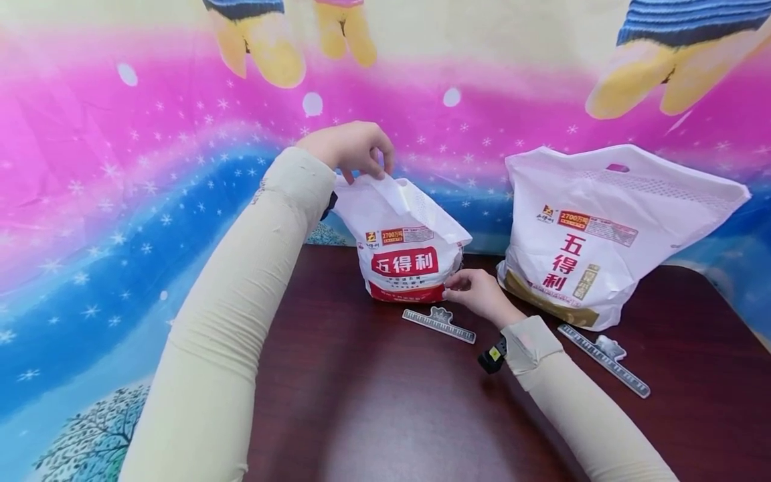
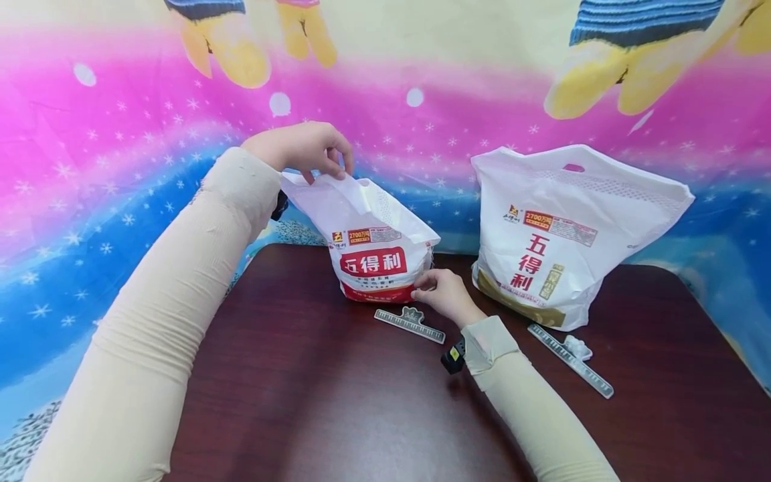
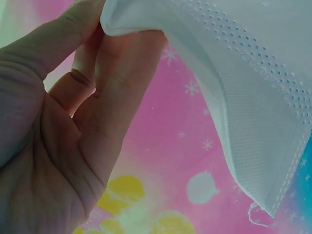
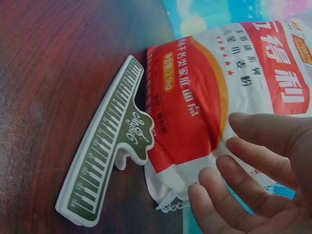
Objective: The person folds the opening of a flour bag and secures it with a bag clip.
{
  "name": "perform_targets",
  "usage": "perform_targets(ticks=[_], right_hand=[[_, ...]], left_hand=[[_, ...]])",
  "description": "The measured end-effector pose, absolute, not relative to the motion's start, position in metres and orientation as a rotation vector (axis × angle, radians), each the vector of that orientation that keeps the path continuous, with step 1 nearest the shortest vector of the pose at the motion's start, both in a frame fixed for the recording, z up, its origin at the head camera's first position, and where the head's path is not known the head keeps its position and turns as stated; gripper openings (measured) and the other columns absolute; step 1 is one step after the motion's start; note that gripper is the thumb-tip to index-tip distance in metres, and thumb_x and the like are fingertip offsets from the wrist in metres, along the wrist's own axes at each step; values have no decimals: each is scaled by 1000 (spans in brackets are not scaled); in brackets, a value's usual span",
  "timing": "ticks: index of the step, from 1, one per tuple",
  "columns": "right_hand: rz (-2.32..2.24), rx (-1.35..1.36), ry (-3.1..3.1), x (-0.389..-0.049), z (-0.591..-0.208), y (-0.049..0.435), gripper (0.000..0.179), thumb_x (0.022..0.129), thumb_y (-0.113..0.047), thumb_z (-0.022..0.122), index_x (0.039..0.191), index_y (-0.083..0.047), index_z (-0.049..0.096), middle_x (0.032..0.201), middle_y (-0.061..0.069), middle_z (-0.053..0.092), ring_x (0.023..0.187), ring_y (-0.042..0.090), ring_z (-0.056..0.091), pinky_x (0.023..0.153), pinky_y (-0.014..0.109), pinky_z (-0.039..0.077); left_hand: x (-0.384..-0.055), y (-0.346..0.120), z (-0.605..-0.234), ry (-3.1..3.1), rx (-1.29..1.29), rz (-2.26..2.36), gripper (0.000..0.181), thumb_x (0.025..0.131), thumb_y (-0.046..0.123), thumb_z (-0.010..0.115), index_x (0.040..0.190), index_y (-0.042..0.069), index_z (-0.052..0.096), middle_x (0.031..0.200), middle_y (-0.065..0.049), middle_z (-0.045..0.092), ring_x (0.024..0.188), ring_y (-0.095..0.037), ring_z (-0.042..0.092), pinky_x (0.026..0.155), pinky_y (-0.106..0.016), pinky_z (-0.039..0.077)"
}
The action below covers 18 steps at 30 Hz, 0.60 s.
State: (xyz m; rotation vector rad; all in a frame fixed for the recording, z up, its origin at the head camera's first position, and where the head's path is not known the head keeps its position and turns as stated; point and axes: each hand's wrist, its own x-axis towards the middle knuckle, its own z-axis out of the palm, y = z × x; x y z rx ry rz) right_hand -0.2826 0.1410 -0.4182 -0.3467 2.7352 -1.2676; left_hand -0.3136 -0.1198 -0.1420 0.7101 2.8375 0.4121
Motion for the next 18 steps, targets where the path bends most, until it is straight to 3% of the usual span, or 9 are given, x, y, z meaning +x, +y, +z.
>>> perform_targets(ticks=[8,18], right_hand=[[-1153,-390,2686,-285,-429,138,21,90,-18,77,107,-6,75,100,9,70,89,24,62,79,36,56],[-1105,-399,2646,-287,-430,132,19,90,-11,76,107,-3,74,96,7,69,84,22,62,78,36,57]], left_hand=[[-313,-115,-144,2823,696,407,17,96,9,69,113,11,72,121,-9,61,105,-28,62,84,-40,60],[-312,-118,-140,2822,690,394,18,97,8,67,115,10,71,122,-10,61,107,-29,61,84,-41,60]])
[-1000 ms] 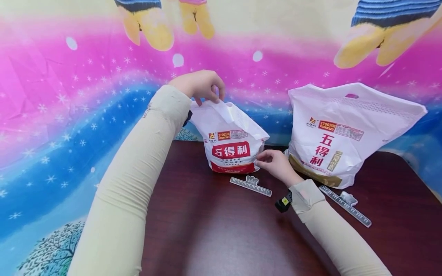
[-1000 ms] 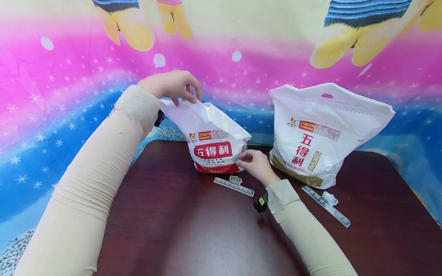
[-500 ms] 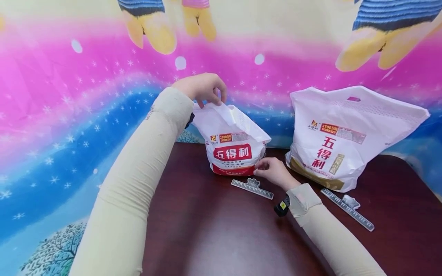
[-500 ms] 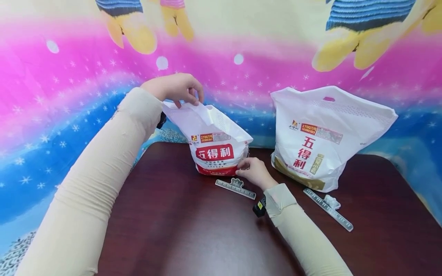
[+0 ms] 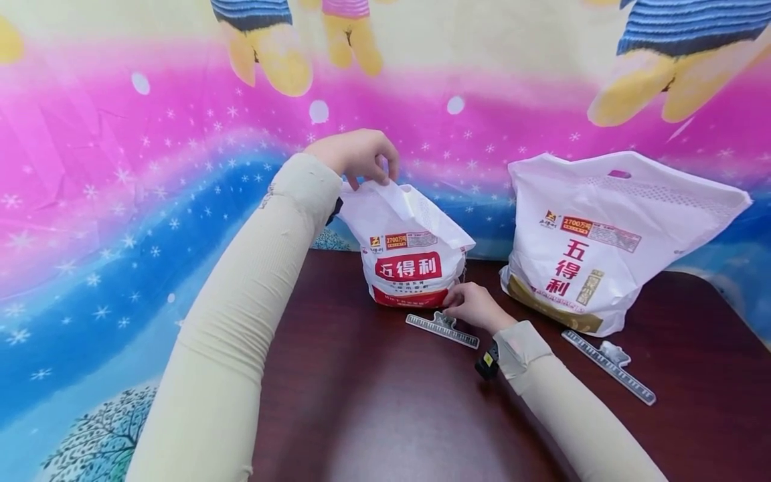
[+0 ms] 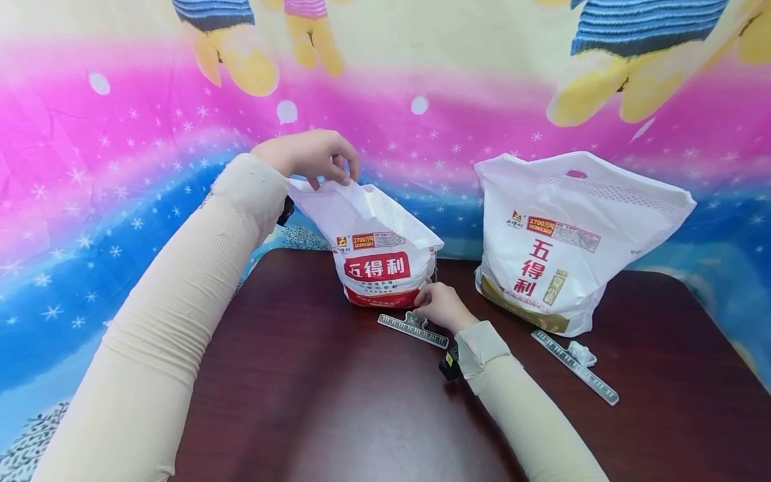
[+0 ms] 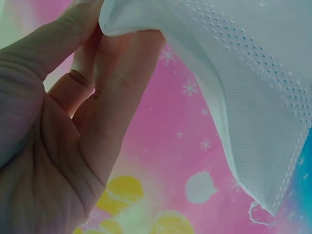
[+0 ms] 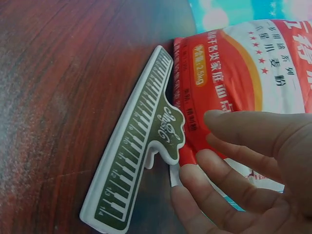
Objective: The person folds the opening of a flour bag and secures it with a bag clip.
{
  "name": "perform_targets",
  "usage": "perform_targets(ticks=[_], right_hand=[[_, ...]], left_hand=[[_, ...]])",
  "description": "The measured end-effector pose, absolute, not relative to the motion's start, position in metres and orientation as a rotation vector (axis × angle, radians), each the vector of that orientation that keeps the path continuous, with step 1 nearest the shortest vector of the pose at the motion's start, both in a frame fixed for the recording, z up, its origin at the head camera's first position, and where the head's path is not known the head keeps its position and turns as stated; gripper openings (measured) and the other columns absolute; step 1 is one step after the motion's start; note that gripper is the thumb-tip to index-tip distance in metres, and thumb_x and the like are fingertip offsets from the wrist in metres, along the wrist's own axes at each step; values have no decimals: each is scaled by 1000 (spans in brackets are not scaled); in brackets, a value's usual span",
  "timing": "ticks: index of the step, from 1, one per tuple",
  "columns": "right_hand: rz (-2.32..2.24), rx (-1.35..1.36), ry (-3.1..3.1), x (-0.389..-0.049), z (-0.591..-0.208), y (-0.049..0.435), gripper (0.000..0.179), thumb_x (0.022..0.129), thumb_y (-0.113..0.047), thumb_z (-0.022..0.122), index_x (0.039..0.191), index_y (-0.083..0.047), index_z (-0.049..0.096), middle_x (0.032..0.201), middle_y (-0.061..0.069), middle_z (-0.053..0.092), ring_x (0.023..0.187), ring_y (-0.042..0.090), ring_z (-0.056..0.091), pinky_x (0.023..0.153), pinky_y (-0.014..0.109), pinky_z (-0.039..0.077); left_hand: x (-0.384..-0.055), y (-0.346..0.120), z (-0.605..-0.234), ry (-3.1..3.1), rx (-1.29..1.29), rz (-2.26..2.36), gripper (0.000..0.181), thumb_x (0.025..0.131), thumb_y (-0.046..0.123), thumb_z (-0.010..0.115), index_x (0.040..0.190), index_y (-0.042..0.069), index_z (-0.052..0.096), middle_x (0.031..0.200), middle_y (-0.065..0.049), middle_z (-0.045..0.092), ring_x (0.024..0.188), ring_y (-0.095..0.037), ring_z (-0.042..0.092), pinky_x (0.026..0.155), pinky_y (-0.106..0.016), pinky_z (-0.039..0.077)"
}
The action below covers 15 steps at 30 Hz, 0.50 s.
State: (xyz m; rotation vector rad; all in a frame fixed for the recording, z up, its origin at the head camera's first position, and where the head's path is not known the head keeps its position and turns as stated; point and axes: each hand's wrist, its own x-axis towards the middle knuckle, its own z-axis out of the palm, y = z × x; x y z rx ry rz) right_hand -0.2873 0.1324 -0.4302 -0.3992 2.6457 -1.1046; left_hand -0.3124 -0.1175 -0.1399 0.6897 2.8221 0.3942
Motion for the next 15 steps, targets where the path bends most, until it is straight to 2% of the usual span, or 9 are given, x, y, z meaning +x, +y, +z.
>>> perform_targets(ticks=[15], right_hand=[[-1098,-382,2625,-286,-440,122,16,88,-1,74,104,-2,73,95,8,67,87,24,61,81,38,58]], left_hand=[[-318,-118,-140,2818,711,376,17,98,7,67,114,9,71,120,-11,62,109,-29,59,83,-42,60]])
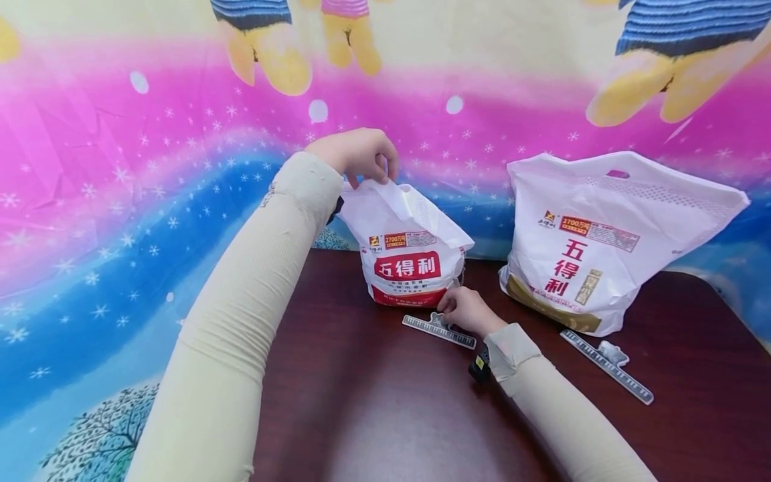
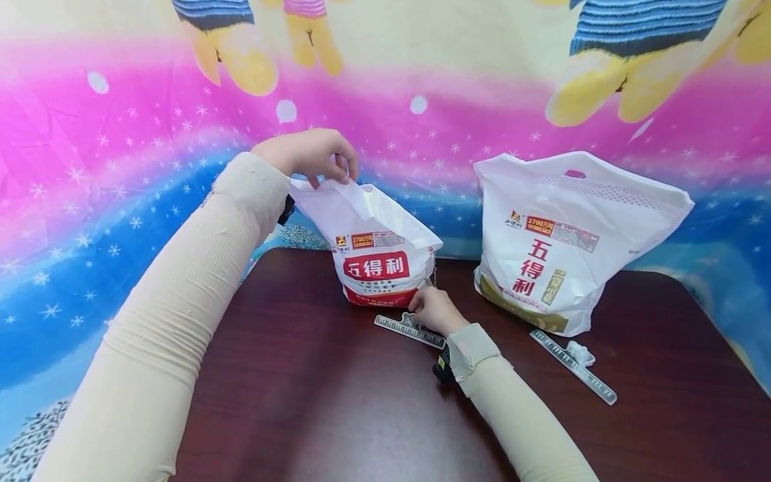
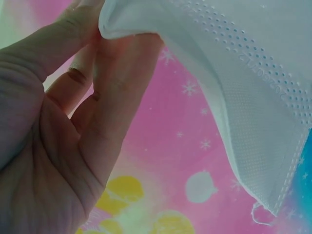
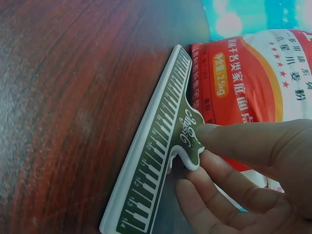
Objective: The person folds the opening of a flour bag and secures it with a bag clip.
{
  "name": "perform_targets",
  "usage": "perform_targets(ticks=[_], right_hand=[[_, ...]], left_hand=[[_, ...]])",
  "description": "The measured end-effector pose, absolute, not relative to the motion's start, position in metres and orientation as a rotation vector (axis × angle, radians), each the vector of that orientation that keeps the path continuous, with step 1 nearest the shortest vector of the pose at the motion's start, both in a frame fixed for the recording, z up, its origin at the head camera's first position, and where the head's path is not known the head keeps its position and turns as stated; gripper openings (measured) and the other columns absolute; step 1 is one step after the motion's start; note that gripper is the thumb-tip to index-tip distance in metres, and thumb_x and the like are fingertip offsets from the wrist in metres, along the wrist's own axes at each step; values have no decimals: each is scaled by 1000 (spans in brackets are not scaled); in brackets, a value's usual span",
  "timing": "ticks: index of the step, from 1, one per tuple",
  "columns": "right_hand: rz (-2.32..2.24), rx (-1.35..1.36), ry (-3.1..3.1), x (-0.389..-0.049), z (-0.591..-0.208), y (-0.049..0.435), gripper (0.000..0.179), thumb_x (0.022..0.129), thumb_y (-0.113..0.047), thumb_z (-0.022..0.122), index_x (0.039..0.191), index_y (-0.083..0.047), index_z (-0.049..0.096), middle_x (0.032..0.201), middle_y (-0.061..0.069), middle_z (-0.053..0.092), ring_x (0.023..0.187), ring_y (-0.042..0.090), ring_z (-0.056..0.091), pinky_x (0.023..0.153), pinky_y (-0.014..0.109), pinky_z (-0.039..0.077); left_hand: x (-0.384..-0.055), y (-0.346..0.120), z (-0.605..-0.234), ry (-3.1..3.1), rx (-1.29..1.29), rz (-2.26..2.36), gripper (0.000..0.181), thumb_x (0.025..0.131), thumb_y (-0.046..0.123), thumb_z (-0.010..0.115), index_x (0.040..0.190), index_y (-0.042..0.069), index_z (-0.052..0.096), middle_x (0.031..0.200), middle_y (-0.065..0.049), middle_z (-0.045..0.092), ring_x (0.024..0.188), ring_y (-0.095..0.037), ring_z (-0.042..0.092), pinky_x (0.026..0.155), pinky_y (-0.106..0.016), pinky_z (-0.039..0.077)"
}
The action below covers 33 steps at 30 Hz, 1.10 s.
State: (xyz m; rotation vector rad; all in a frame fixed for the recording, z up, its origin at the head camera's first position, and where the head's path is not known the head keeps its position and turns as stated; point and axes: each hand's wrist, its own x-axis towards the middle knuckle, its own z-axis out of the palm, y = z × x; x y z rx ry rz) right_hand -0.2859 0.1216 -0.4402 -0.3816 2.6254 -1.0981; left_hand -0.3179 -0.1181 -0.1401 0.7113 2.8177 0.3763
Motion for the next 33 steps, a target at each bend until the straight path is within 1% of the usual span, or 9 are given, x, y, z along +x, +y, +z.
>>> perform_targets(ticks=[8,19,26,33], right_hand=[[-1058,-406,2655,-287,-444,119,15,87,0,74,102,-2,73,91,8,66,85,22,60,79,38,57],[-1038,-414,2664,-289,-448,115,17,86,-1,75,103,-1,74,91,8,67,84,23,60,78,36,57],[-1028,-409,2685,-288,-448,113,17,86,-1,76,102,-1,75,91,8,67,84,22,60,78,37,57],[-990,-420,2705,-287,-448,112,15,87,-1,75,102,0,75,90,8,68,82,23,60,78,38,56]], left_hand=[[-318,-116,-140,2821,709,382,17,98,6,66,114,9,72,119,-11,62,109,-28,59,84,-43,60],[-317,-116,-141,2831,702,386,18,98,7,66,115,9,71,121,-11,62,108,-29,60,84,-42,60],[-316,-117,-140,2825,689,396,15,98,6,65,112,9,72,119,-11,62,107,-29,61,83,-42,60],[-315,-118,-142,2826,688,406,15,98,7,66,112,9,72,119,-10,62,106,-29,61,84,-41,60]])
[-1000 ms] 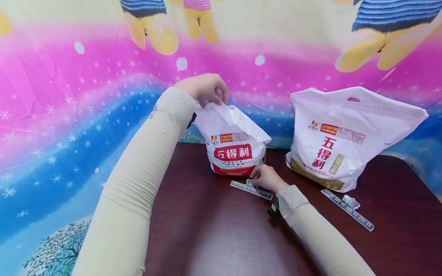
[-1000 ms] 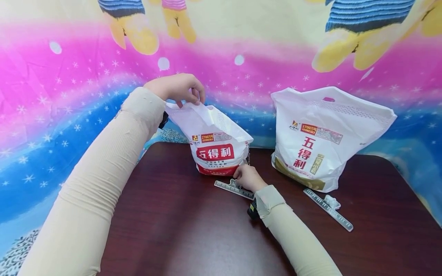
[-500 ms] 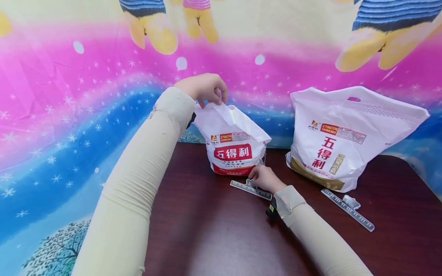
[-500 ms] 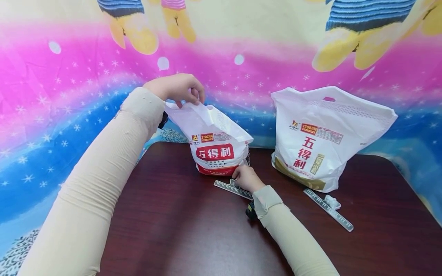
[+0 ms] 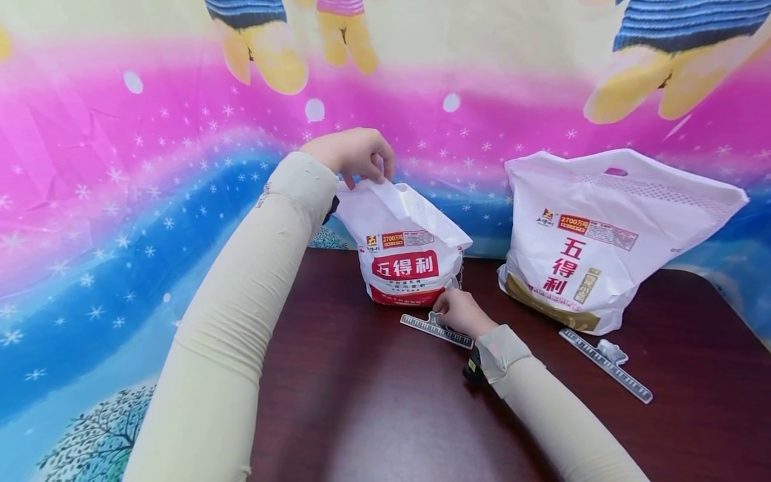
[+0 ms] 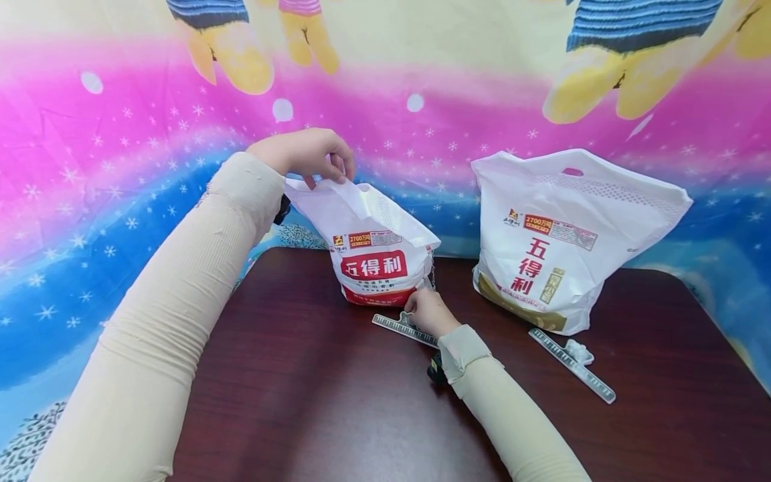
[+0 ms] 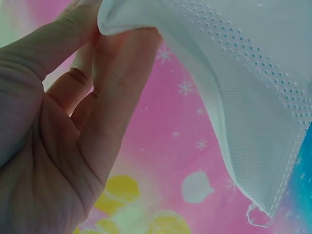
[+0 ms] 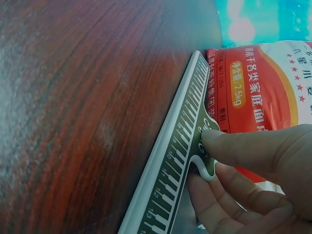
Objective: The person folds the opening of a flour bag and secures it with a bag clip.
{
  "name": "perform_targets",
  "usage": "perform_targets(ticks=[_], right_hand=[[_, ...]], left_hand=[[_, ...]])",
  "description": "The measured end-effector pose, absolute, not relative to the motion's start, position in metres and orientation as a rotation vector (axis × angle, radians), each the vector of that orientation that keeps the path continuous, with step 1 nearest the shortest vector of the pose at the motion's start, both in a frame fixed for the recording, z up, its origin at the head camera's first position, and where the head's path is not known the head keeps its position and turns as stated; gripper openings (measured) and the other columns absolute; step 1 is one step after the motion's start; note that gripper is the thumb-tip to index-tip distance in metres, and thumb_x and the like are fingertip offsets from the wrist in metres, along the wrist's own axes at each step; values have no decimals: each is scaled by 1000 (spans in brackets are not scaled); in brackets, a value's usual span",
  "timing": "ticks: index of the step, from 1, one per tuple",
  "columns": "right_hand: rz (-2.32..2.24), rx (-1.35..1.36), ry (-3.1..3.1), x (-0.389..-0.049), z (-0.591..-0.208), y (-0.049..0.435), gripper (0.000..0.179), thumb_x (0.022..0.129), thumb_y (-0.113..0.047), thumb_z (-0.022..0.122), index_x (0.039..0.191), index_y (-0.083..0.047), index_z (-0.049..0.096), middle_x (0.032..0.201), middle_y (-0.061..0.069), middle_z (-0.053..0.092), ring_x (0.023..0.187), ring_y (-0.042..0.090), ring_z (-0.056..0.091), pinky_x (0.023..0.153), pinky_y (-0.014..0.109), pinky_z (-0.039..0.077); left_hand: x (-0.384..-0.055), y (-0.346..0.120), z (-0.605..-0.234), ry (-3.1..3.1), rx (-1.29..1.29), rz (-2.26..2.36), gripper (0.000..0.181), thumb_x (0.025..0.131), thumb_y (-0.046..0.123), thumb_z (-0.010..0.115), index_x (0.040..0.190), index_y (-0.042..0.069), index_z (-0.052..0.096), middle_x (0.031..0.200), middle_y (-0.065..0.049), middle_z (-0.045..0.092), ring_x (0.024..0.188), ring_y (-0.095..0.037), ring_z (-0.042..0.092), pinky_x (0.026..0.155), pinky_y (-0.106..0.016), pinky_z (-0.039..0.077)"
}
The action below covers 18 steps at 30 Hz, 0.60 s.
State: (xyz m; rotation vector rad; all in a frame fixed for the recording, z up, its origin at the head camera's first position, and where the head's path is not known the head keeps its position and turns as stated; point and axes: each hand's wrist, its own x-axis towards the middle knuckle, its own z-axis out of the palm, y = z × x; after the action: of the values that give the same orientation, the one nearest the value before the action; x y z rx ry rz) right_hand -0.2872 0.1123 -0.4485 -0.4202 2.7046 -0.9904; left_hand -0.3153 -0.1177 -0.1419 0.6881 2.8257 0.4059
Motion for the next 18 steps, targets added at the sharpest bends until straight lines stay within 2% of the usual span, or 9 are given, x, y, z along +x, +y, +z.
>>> perform_targets(ticks=[18], right_hand=[[-956,-504,2775,-281,-442,109,17,82,-1,80,99,-3,77,90,7,72,82,22,62,81,42,58]], left_hand=[[-315,-116,-140,2805,679,391,17,99,5,64,114,8,71,120,-12,62,109,-30,60,86,-43,60]])
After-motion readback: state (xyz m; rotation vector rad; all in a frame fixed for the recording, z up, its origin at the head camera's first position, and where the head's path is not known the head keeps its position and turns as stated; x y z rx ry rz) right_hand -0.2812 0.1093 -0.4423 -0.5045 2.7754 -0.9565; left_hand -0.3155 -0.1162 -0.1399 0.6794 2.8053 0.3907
